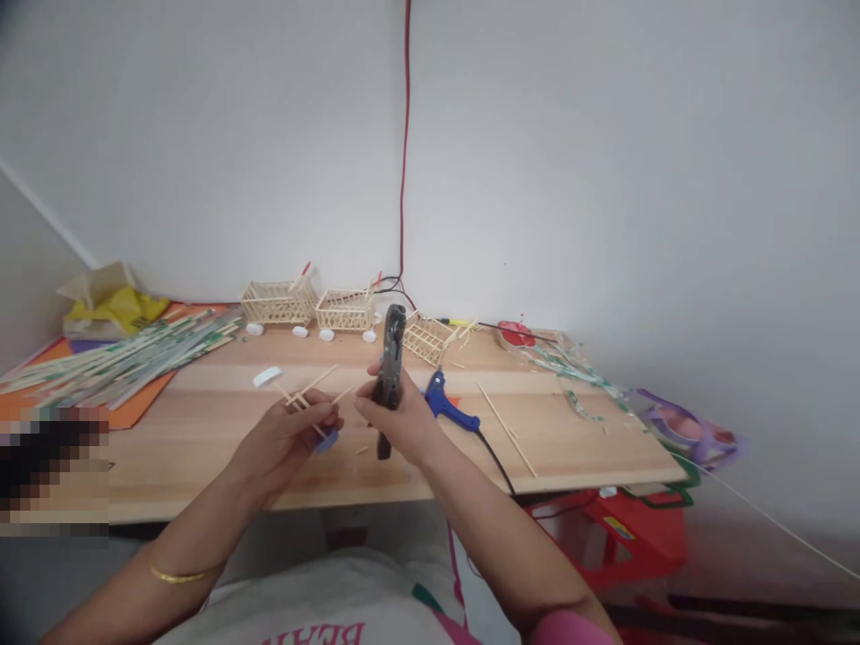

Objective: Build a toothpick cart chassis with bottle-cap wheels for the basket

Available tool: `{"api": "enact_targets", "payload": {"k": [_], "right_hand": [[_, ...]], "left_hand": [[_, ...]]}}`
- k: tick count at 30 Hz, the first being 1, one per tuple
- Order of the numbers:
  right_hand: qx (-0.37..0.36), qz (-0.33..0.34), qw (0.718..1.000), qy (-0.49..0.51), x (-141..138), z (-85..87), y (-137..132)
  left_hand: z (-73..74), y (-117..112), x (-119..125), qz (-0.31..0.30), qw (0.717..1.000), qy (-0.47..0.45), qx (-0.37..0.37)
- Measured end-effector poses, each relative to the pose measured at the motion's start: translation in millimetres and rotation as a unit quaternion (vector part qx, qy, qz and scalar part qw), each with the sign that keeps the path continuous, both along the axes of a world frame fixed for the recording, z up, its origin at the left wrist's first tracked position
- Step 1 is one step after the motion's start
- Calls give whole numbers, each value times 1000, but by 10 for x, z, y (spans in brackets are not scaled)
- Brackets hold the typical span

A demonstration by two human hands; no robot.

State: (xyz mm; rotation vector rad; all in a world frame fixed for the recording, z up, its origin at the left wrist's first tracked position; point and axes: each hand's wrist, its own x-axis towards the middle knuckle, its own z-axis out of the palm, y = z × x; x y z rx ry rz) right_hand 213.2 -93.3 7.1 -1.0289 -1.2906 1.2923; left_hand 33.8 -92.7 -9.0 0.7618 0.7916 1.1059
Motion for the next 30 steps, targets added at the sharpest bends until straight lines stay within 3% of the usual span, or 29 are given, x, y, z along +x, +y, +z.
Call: {"api": "enact_targets", "payload": {"k": [10,14,16,18,20,23,25,27,30], "right_hand": [[-13,40,994,100,-174,-31,113],[-18,9,997,80,-100,-14,154],[-3,-20,998,63,-74,7,145],[-3,-17,998,66,-79,34,117],[-19,3,997,80,-118,56,86],[-45,9,994,95,-202,64,66],[-55,-2,993,103,-244,48,72],[-61,0,992,110,-262,22,88],[-58,6,992,107,-245,-16,123]], "left_hand": [[-6,-53,-10,-26,998,-1,61],[12,-41,-79,9,982,116,146],[9,-7,-109,65,935,248,244],[-8,31,-134,119,847,370,363],[-33,61,-149,134,755,454,453],[-72,89,-138,144,625,550,535],[-96,102,-113,165,554,585,568],[-122,112,-95,174,515,600,587],[-154,119,-125,194,500,606,588]]}}
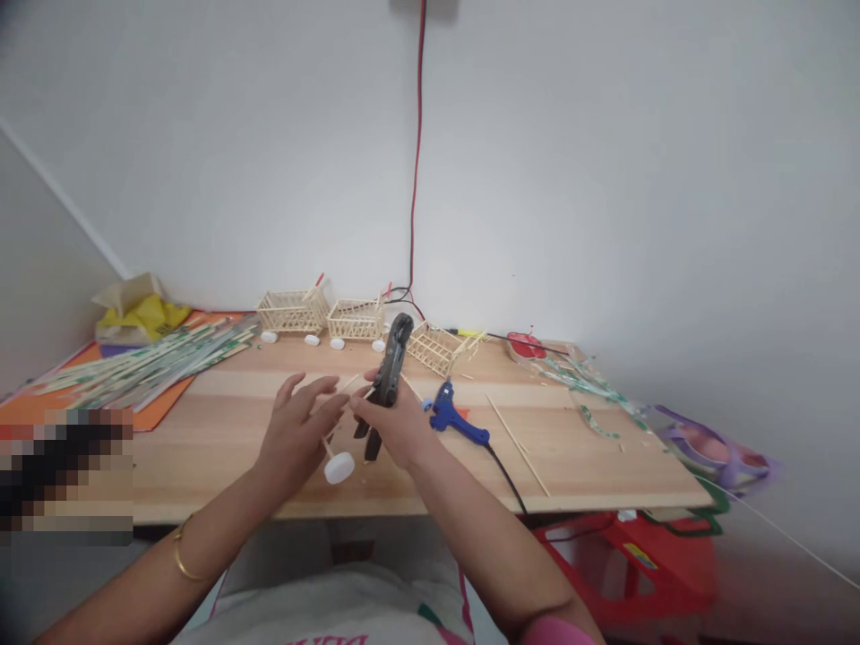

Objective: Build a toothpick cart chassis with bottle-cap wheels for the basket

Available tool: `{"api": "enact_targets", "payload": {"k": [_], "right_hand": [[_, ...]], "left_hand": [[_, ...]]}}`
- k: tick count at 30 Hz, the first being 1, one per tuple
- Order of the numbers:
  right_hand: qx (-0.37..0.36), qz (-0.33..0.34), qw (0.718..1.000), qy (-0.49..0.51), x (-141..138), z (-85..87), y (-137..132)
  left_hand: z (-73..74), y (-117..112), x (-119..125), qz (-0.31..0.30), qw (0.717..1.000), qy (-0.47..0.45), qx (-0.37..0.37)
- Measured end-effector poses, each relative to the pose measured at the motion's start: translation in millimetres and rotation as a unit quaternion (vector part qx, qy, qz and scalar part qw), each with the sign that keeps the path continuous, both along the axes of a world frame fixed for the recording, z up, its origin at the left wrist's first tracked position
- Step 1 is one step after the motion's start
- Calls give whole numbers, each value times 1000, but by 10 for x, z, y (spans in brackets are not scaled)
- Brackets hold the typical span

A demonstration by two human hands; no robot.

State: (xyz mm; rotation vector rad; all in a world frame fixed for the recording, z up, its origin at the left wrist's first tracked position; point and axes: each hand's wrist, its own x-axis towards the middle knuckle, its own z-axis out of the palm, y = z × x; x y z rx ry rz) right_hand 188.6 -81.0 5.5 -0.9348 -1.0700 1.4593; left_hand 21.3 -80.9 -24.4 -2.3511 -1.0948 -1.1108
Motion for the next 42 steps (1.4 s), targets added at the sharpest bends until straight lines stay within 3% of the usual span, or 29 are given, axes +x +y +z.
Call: {"api": "enact_targets", "payload": {"k": [2,4,6,7,8,10,11,12,13,15,17,23,28,30,32,37,42], "right_hand": [[12,-6,1000,-14,34,-13,34],[35,-14,999,-32,78,-11,74],[53,-18,997,-46,119,-1,109],[57,-19,997,-52,134,5,122],[59,-21,997,-55,143,11,132],[61,-20,996,-59,140,16,140],[64,-18,996,-57,131,16,138],[67,-14,996,-55,119,13,133],[71,-9,996,-55,106,9,125],[83,0,994,-74,87,-5,105],[101,6,989,-106,81,-22,80],[129,30,983,-128,78,-51,10],[148,46,975,-159,132,35,-31],[171,36,963,-206,226,108,-67],[187,40,938,-288,351,177,-118],[213,38,871,-440,592,208,-231],[218,59,833,-505,617,236,-257]], "left_hand": [[-15,-6,-75,11,999,-29,-15],[-34,-22,-179,9,991,-104,-80],[-65,-50,-272,-4,948,-255,-191],[-83,-68,-299,-11,897,-356,-262],[-102,-88,-309,-30,816,-466,-341],[-132,-133,-270,-88,596,-619,-504],[-139,-156,-225,-118,482,-651,-575],[-141,-177,-168,-140,391,-664,-622],[-138,-195,-106,-163,329,-668,-647],[-114,-220,19,-208,267,-683,-647],[-74,-232,119,-240,251,-695,-630],[67,-255,269,-246,268,-695,-621],[86,-248,272,-189,347,-699,-596],[94,-228,226,-174,380,-709,-567],[122,-207,166,-176,396,-719,-544],[226,-203,82,-217,377,-719,-541],[258,-236,128,-237,376,-697,-562]]}}
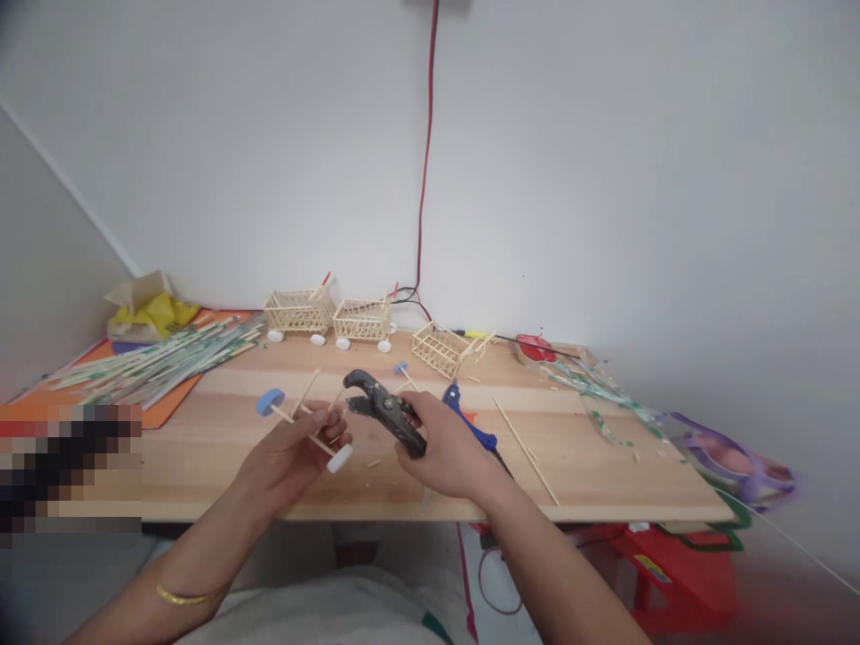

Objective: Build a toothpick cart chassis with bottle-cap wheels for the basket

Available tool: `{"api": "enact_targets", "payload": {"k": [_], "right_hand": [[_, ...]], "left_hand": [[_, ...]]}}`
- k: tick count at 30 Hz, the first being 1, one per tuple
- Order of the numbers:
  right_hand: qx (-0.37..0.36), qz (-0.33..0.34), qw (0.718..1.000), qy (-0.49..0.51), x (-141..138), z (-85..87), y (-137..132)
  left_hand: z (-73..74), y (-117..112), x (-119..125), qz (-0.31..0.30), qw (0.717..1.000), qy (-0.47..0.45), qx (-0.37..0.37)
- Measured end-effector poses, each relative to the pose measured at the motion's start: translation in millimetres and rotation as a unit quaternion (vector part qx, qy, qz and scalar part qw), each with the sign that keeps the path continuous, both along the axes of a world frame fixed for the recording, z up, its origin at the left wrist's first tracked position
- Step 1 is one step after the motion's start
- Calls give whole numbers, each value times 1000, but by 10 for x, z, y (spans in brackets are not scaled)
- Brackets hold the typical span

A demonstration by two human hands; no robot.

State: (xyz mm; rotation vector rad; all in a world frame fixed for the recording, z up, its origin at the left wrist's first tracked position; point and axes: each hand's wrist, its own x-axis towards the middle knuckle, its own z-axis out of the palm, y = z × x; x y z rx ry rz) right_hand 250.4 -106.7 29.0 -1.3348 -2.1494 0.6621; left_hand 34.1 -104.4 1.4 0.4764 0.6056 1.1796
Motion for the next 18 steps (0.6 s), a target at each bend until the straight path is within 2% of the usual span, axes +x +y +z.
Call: {"api": "enact_targets", "payload": {"k": [3,6,12,18], "right_hand": [[1,4,1000,-27,-19,88,-12],[3,7,999,-36,-31,140,-29],[14,9,999,-32,-45,92,-63],[10,10,999,-32,-51,93,-98]], "left_hand": [[-26,1,8,4,999,34,23],[-47,3,-1,40,994,88,50],[-25,10,11,85,974,149,145],[5,23,11,111,944,249,184]]}}
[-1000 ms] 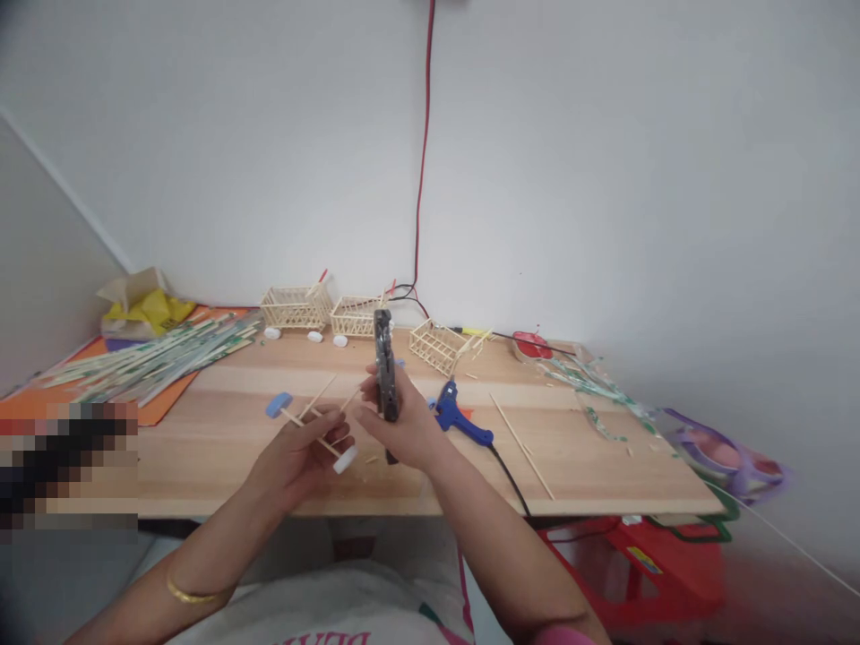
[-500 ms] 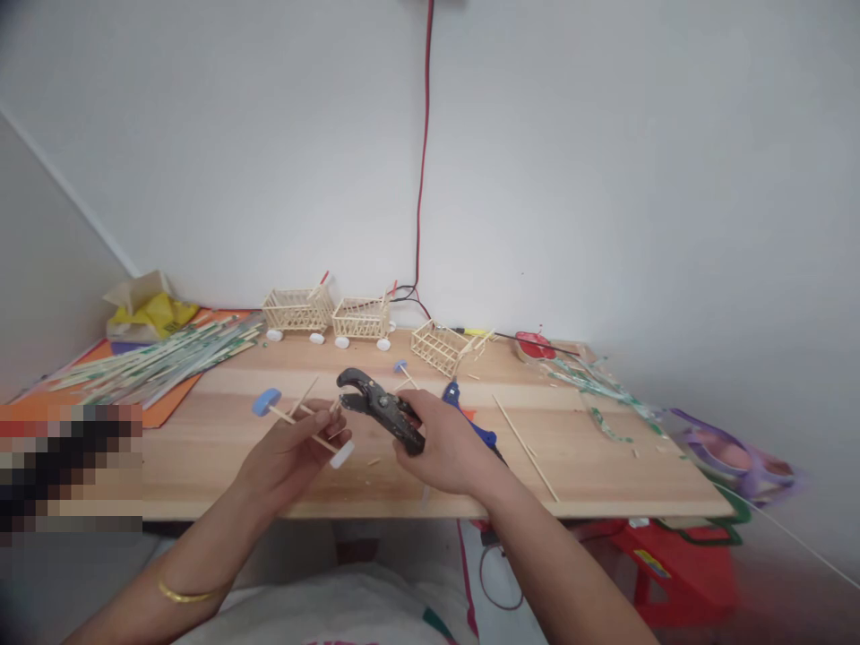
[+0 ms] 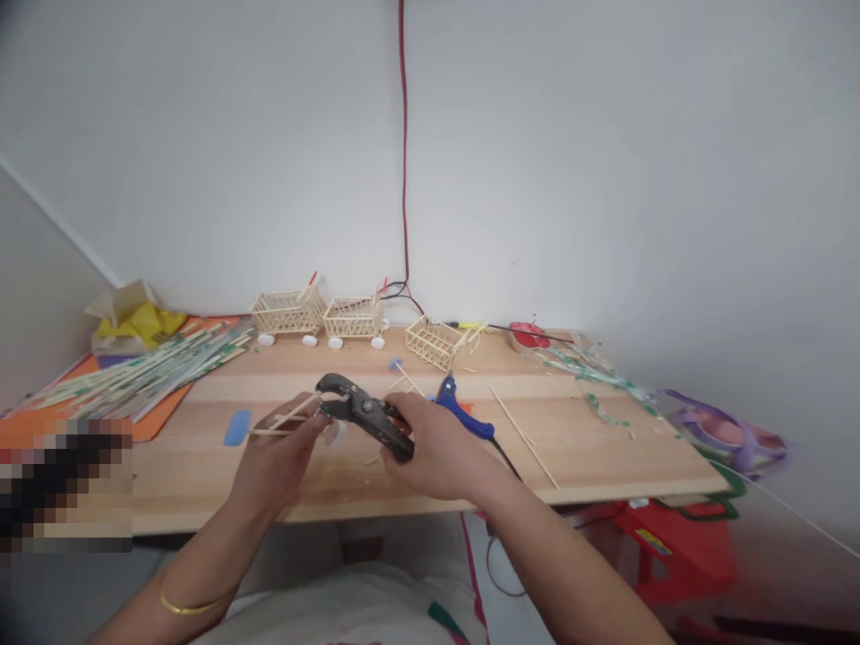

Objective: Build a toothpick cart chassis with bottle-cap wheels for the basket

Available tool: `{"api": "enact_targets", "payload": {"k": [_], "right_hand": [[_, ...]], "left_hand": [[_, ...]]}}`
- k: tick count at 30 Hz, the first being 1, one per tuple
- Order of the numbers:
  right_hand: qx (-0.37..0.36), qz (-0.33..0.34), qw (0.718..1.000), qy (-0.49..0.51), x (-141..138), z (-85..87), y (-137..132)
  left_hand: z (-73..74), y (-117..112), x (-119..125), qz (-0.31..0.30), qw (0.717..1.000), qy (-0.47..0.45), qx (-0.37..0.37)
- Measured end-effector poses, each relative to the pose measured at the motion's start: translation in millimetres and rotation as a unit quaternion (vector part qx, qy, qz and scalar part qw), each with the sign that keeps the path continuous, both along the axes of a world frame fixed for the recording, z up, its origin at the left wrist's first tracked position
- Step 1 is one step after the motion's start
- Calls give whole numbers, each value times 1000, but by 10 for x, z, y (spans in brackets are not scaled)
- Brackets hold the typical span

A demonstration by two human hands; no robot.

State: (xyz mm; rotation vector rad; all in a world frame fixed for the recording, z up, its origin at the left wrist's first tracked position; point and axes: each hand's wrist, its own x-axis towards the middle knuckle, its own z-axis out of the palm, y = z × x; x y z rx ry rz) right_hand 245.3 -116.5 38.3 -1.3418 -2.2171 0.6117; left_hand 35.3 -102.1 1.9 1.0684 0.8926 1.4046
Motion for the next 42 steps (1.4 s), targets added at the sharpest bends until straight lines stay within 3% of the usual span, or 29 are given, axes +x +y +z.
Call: {"api": "enact_targets", "payload": {"k": [8,18,25,35,42], "right_hand": [[4,3,1000,-10,-34,36,-6],[9,26,1000,-10,-53,19,-7],[16,-6,1000,-18,-5,-2,-16],[14,3,1000,-17,-23,31,-22],[13,1,999,-37,-30,6,-30]], "left_hand": [[18,-26,-13,17,998,56,23],[-16,-28,3,23,998,52,22],[-15,-35,-2,23,998,47,20],[-87,-19,7,3,1000,10,11],[-164,-8,-24,25,998,25,54]]}}
